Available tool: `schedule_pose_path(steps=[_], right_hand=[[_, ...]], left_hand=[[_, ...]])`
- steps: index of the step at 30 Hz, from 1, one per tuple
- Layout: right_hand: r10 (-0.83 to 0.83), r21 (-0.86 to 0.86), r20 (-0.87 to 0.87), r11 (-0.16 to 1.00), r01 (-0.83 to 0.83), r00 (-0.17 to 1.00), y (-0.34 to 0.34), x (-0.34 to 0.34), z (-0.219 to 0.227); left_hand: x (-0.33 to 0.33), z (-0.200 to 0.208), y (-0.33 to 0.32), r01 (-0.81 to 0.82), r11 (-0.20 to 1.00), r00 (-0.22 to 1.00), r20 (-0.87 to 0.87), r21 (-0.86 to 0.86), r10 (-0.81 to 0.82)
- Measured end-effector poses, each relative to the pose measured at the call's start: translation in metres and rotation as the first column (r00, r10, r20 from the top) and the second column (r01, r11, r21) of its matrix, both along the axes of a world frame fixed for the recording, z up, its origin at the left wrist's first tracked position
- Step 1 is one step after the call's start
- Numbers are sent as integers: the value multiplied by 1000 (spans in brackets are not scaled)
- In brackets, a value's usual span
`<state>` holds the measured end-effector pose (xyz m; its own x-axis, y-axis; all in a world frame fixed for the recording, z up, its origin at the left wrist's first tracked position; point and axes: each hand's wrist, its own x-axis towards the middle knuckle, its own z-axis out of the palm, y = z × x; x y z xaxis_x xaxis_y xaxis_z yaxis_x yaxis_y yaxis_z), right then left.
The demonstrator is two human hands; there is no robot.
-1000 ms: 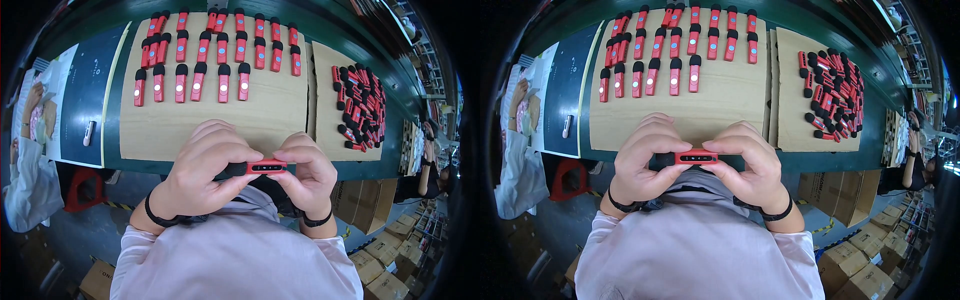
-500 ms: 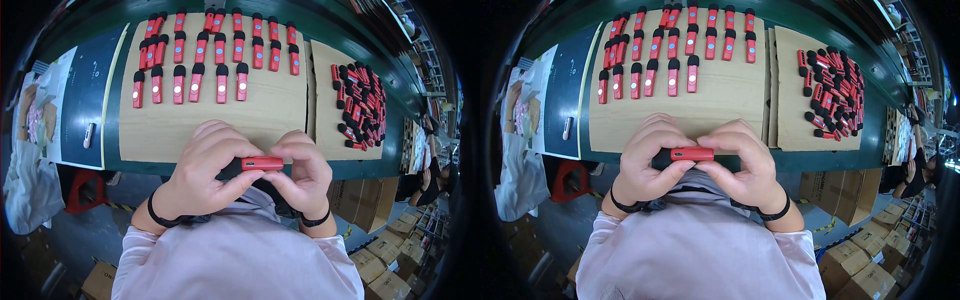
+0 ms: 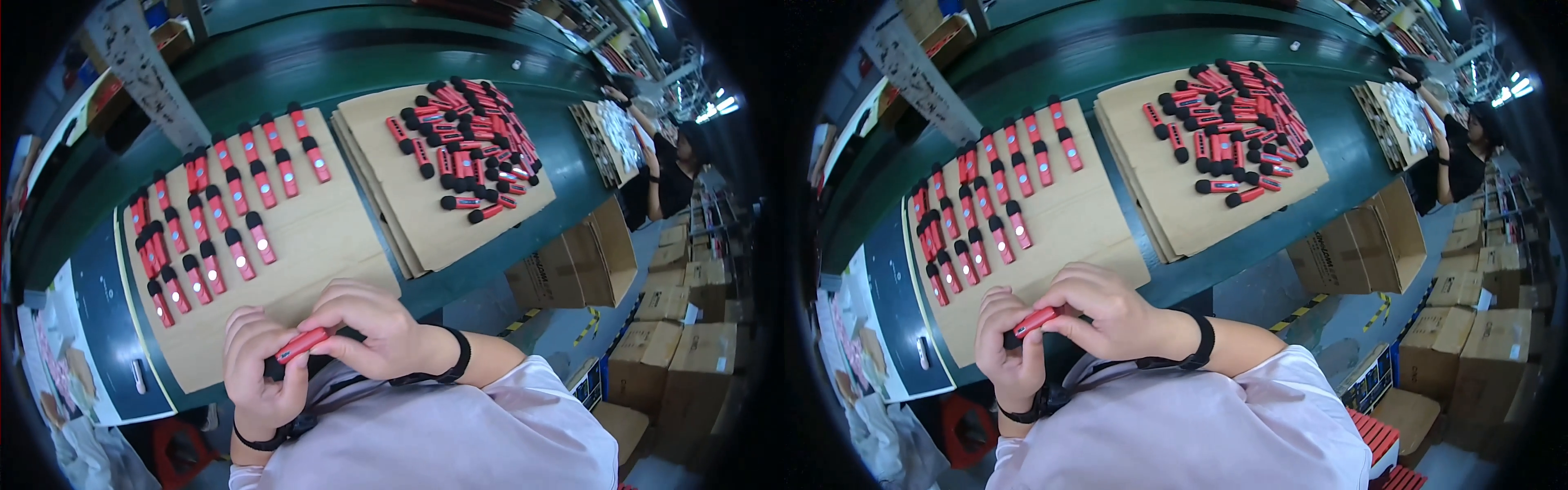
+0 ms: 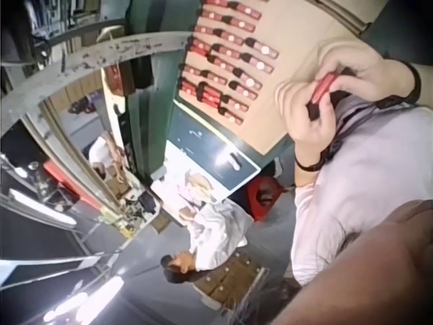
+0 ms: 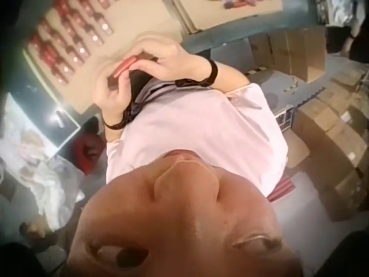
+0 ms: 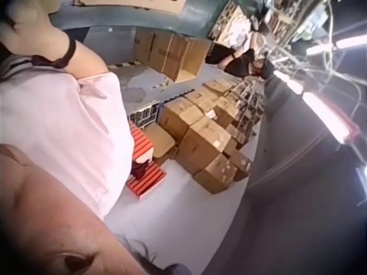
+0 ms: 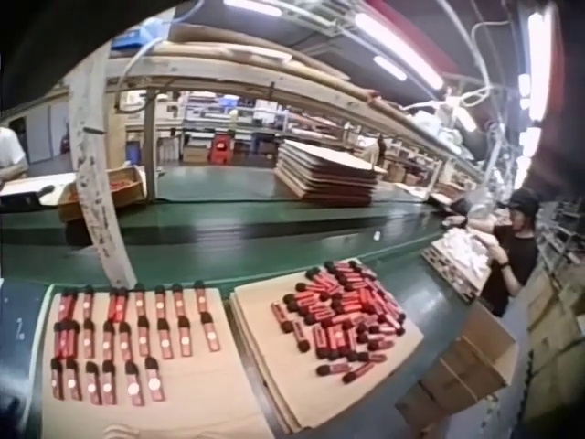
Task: The person picks up a red microphone and a foam cover, fits the cover onto the microphone, and places the assembled unit onto a cardboard sheet. After repeating this with several red microphones, the person picks up and handles a white microphone.
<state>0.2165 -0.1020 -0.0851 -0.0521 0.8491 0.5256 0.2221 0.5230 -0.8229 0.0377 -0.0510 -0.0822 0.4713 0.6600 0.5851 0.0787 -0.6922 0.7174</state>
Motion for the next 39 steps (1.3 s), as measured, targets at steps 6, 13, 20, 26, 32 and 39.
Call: schedule_pose_path(steps=[6, 13, 20, 26, 32, 39], right_hand=[[23, -80, -92, 996, -30, 995, 4, -7, 4], [114, -100, -219, 985, -139, 969, 7, -11, 6], [136, -110, 146, 987, -121, 980, 20, 0, 32], [51, -123, 380, 992, -4, 924, 40, 22, 45], [-161, 119, 773, 987, 109, 614, 48, 15, 21], [-90, 47, 822, 995, 91, 562, 55, 11, 8]], left_hand=[[-3, -6, -1, -69, 993, 995, 65, -92, 75], [-13, -9, -4, -29, 972, 990, 131, -235, 61], [-31, -3, -7, -160, 946, 985, 21, -281, 172], [-36, -5, -11, -152, 987, 956, -260, -50, 134], [-34, -19, -4, -127, 991, 936, -327, 39, 132], [-33, -27, 7, -58, 998, 945, -321, 30, 65]])
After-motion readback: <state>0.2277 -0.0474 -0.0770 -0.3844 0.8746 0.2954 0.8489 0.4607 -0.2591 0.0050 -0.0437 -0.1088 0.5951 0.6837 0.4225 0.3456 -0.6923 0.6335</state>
